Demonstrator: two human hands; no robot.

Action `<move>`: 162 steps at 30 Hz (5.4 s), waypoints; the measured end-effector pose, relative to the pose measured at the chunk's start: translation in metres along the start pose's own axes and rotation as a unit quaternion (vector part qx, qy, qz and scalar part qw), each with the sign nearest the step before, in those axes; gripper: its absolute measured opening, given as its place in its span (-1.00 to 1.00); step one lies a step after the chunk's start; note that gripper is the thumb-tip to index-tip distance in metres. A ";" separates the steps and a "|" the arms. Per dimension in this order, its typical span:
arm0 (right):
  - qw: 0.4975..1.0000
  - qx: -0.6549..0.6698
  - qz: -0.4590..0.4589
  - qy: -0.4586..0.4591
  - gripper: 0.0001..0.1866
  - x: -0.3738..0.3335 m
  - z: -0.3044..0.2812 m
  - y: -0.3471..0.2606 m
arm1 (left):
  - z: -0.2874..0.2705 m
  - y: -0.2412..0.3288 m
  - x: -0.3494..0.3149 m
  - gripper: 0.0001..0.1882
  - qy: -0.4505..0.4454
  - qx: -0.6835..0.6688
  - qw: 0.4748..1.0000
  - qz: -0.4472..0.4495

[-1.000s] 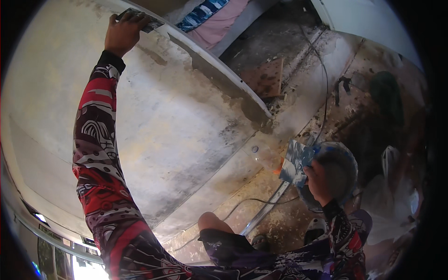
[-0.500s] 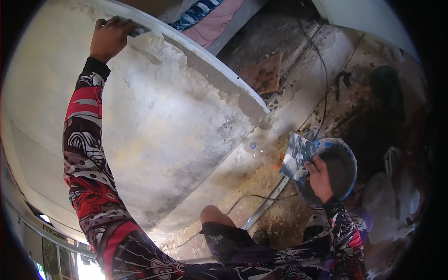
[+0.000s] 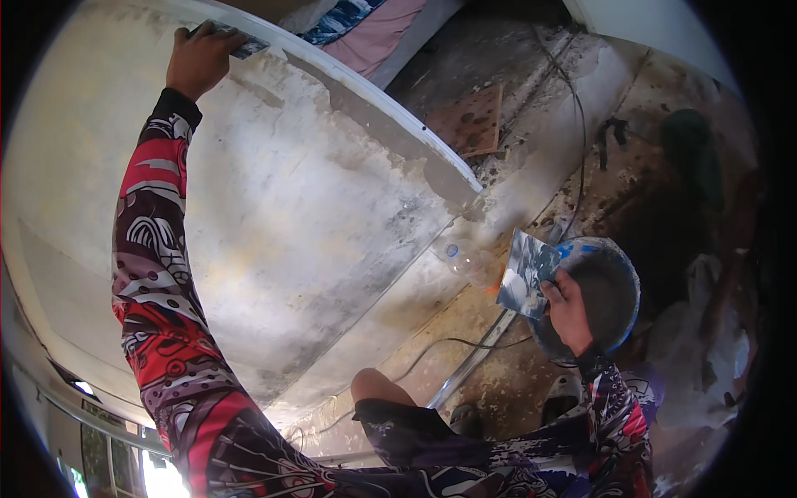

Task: The person holds putty knives, loads plaster mixture, and applies and smooths the compound along the upper edge and surface of a wall.

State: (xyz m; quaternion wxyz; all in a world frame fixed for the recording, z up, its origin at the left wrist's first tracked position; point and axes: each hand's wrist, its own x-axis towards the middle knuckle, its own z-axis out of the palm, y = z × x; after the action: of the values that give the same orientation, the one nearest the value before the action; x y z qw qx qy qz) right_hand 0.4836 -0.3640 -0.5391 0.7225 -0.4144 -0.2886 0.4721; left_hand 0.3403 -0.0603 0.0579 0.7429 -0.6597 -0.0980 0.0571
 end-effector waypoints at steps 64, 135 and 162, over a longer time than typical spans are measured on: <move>0.999 -0.030 0.013 -0.020 -0.81 -0.008 -0.005 0.001 | -0.108 0.244 -0.148 -0.65 -0.017 -0.646 0.700 -0.304; 0.986 -0.094 0.004 0.141 -0.64 0.011 -0.024 0.028 | -0.117 0.278 -0.095 -0.57 0.009 -0.690 0.719 -0.083; 0.986 -0.128 -0.074 0.078 -0.73 0.014 -0.004 0.021 | 0.001 0.151 -0.044 -0.28 -0.041 -0.046 0.995 0.074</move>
State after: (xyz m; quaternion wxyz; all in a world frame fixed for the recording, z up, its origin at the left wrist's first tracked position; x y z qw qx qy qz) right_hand 0.4827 -0.3482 -0.5589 0.7169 -0.5162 -0.3197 0.3426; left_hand 0.3038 -0.0500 -0.0952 0.7009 -0.6957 -0.0816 0.1344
